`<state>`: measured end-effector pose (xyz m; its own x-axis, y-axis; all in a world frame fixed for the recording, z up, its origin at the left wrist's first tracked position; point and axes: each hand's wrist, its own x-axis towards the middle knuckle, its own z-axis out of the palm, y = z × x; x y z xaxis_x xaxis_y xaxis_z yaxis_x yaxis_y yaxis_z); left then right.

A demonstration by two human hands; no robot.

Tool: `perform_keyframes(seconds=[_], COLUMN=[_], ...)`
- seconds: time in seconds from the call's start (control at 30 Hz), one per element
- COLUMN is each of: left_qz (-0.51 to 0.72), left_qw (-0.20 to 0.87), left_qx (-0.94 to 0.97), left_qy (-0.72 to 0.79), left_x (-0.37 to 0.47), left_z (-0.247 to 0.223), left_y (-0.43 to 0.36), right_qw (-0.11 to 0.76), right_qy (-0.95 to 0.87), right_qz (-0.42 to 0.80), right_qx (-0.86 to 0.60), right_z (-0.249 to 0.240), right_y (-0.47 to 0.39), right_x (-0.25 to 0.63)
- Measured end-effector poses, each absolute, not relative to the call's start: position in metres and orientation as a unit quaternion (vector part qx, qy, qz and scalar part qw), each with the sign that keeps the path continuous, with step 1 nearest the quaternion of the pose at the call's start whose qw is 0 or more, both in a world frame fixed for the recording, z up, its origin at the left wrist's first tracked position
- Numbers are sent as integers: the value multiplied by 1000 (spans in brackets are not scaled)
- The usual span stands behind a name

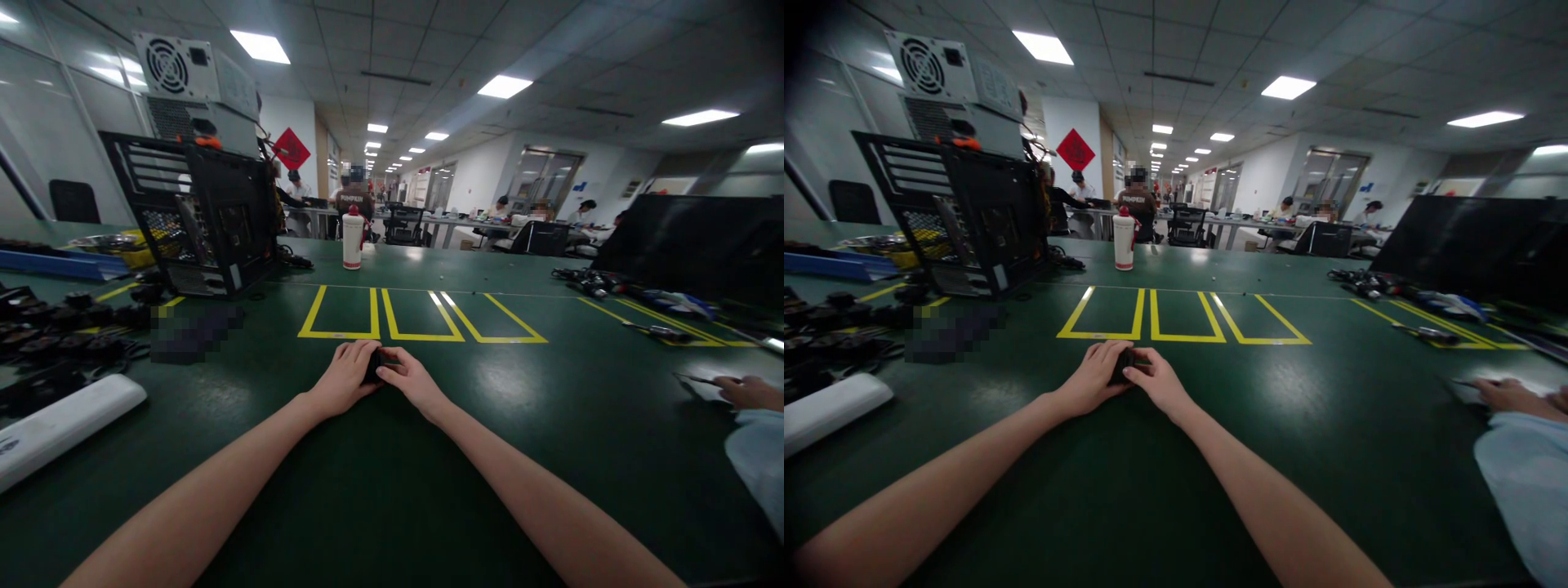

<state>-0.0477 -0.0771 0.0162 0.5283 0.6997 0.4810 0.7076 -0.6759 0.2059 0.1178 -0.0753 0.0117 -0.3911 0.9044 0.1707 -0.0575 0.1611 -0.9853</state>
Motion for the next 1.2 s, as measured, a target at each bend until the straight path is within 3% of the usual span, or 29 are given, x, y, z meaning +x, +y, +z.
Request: perform_keyframes(seconds=[1.2], left_qz=[-266], left_qw=[13], left_qx=[-879], left_qy=[-396], left_x=[-48], left_z=[15], left_y=[-75], right_qw=[440], right_qy=[-609], right_qz=[575], right_qx=[-324], right_z=[11], right_y=[-73], right_x=[119])
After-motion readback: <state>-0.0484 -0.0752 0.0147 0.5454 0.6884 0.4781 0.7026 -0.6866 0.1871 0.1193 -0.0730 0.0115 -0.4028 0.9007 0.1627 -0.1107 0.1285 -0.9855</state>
